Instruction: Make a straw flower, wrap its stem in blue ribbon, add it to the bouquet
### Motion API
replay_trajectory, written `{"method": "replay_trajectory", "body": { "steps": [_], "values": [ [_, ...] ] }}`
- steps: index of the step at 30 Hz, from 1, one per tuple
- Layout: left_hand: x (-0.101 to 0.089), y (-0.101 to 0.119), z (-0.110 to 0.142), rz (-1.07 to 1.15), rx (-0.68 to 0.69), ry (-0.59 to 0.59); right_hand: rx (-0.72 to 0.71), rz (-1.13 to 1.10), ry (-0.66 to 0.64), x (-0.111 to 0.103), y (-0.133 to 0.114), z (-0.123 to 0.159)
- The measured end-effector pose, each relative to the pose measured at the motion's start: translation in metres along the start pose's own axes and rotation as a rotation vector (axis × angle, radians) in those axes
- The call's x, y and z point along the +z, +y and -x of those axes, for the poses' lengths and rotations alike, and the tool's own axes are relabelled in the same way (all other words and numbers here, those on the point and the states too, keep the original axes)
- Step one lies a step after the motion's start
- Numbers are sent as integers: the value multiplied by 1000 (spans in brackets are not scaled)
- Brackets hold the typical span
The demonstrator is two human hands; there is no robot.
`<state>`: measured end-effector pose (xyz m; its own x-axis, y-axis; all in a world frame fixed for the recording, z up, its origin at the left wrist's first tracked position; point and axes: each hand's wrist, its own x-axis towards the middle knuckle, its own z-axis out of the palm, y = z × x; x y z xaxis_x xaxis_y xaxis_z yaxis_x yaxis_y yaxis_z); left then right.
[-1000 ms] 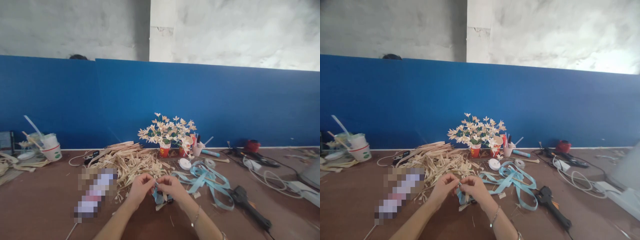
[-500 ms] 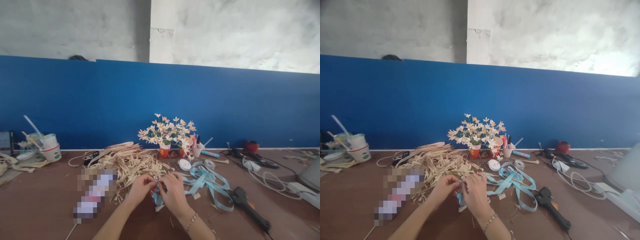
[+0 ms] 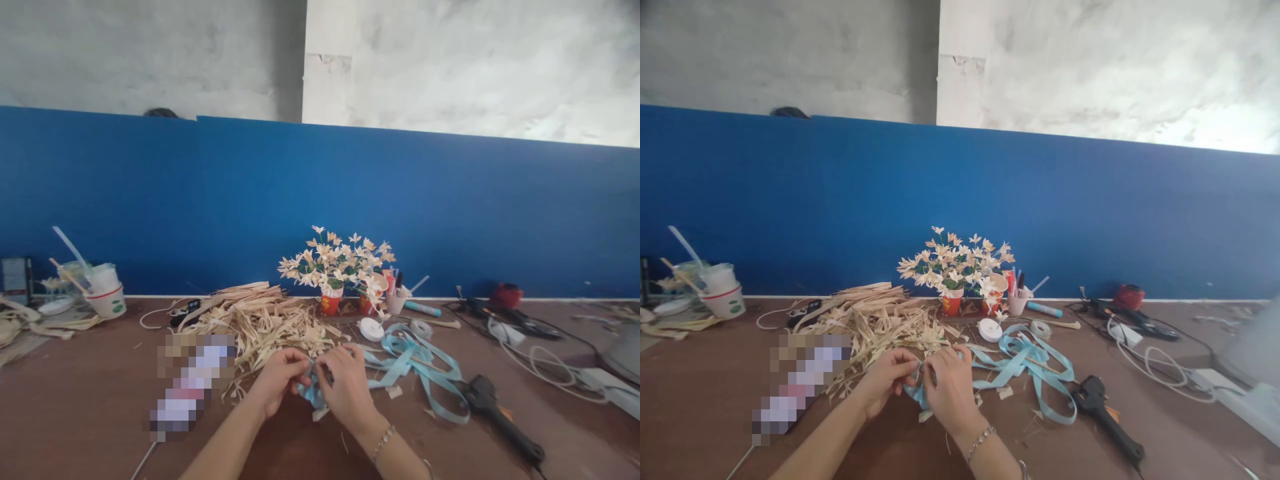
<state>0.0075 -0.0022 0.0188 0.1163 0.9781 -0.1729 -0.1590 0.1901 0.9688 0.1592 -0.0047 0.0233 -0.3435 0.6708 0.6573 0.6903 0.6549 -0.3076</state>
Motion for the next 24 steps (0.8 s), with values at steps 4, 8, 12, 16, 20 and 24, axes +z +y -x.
{"method": "replay_trajectory", "body": {
  "steps": [4,8,12,16,20,24],
  "values": [
    [-6,-3,-2,11,-113,-14,-40,32,4,4,1,2],
    [-3,-4,-1,130,-129,3,-41,55,12,6,2,2],
    [2,-3,-1,92,-63,1,-34,72,18,6,3,2],
    [-2,-3,-3,-72,-4,5,-47,60,27,7,2,3],
    [-7,-2,-6,-145,67,-13,-33,-2,24,6,-1,3],
    [-12,-1,-6,-141,63,-41,187,-243,-75,8,1,0]
  ]
}}
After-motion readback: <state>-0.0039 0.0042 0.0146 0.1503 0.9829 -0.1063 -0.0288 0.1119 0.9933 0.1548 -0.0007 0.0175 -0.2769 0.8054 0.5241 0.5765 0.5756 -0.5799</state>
